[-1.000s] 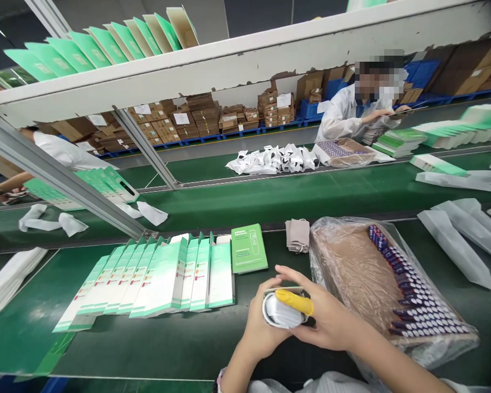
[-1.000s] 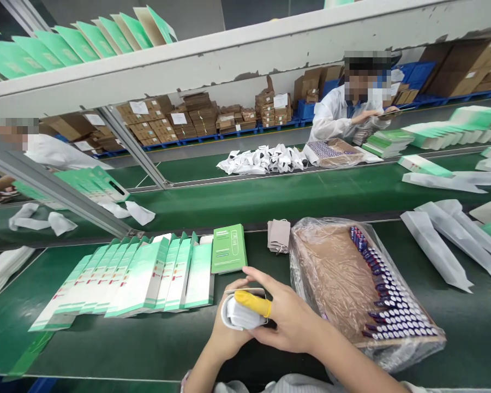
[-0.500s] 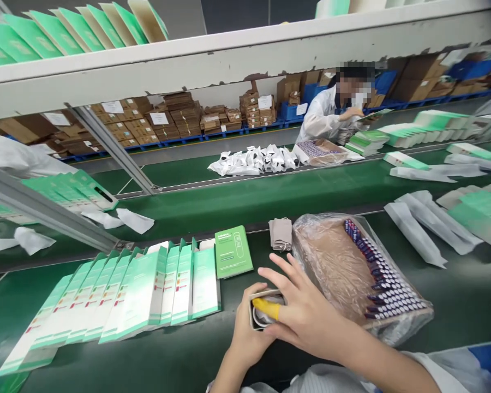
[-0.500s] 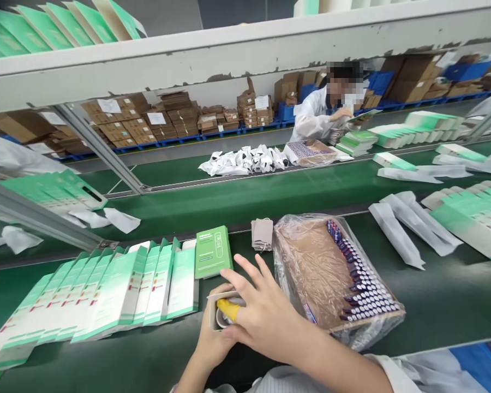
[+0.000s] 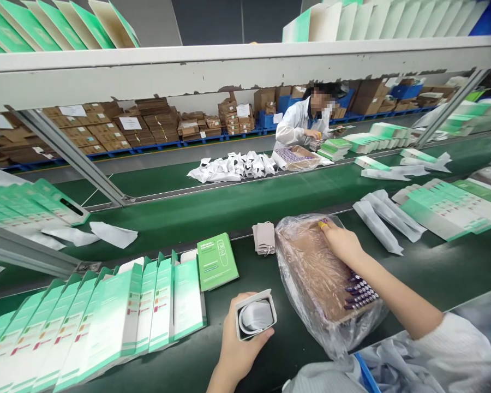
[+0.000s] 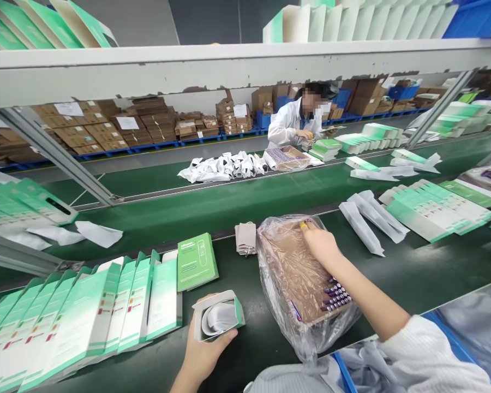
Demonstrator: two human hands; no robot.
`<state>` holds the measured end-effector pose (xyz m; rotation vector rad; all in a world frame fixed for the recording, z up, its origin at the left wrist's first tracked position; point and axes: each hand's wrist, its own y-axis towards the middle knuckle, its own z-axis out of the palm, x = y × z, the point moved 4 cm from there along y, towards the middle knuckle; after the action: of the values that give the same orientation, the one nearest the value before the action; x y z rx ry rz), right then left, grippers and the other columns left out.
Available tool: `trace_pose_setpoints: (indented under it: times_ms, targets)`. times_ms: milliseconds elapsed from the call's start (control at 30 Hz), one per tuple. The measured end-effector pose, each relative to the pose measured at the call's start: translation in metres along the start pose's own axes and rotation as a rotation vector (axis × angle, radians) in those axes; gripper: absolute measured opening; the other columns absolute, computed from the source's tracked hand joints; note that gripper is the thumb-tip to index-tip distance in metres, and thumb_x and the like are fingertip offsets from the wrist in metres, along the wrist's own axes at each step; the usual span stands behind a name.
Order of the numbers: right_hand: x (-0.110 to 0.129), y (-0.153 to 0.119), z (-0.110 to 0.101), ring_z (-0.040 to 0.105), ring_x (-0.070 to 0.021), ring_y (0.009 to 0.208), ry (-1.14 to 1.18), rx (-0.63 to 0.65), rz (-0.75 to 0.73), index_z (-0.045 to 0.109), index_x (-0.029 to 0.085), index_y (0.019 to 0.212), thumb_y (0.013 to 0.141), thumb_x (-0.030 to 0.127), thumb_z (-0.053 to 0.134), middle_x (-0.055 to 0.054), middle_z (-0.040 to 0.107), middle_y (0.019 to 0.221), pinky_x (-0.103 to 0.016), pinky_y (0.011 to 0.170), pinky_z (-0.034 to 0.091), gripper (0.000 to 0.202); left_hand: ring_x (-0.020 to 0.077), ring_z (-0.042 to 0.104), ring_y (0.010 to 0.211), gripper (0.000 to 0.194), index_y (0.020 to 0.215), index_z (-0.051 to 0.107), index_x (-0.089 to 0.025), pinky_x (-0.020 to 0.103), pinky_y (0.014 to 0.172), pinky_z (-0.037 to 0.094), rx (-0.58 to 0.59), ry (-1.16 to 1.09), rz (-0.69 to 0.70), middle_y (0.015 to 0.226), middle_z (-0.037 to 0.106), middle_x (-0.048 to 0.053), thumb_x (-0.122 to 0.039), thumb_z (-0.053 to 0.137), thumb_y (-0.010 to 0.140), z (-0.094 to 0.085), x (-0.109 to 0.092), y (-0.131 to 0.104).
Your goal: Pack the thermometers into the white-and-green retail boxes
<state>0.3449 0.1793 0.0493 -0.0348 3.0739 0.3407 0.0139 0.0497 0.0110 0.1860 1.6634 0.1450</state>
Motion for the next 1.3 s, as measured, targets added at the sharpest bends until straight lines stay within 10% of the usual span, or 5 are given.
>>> trace_pose_setpoints:
  times_ms: [500,633,867,1100,1300]
  targets:
    - [-0.033,0.01,0.023,0.064,-0.0312,0.097,-0.188,0.077,0.017,0.066,0.005,0.102,0.094,0.006,0.038,-0.023,0.063,0.107,-0.041,0.082,0.048,0.028,0.0271,0.067,0.097,0.059,0.112,0.064,-0.021,0.038,0.082,0.054,-0.001,-0.01,0.007,0.106,0.069,0.009,-0.062,0.075,0.07,0.002,0.003,-0.001]
    - [-0.014,-0.002,0.01,0.059,-0.0358,0.108,-0.059,0.104,-0.064,0.064,0.003,0.103,0.096,0.01,0.036,-0.028,0.062,0.112,-0.047,0.091,0.044,0.03,0.0265,0.065,0.098,0.056,0.111,0.065,-0.022,0.037,0.083,0.053,-0.005,-0.043,0.014,0.107,0.068,0.009,-0.058,0.078,0.07,0.002,0.003,-0.001]
    - [0.051,-0.092,0.013,0.069,-0.0195,0.083,0.309,0.467,-0.417,0.069,0.024,0.089,0.078,0.016,0.065,0.0,0.073,0.087,-0.024,0.076,0.049,0.014,0.0258,0.064,0.102,0.051,0.114,0.063,-0.022,0.037,0.087,0.051,0.055,-0.038,0.034,0.11,0.066,0.008,-0.045,0.08,0.071,0.001,0.011,-0.001]
    - [0.058,-0.114,0.034,0.069,-0.0273,0.094,0.357,0.496,-0.306,0.065,0.018,0.108,0.066,0.01,0.067,-0.012,0.071,0.11,-0.031,0.08,0.05,0.043,0.0251,0.065,0.095,0.055,0.111,0.064,-0.022,0.035,0.082,0.051,-0.004,-0.095,-0.033,0.107,0.067,0.007,-0.051,0.081,0.068,0.003,0.006,-0.001]
    - [0.047,-0.1,0.03,0.067,-0.0222,0.074,0.4,0.397,-0.211,0.059,0.018,0.091,0.09,0.021,0.053,-0.006,0.07,0.077,-0.031,0.069,0.049,0.007,0.0249,0.064,0.097,0.051,0.112,0.063,-0.023,0.035,0.083,0.051,0.035,-0.102,0.018,0.109,0.066,0.006,-0.04,0.084,0.068,0.003,0.006,0.0]
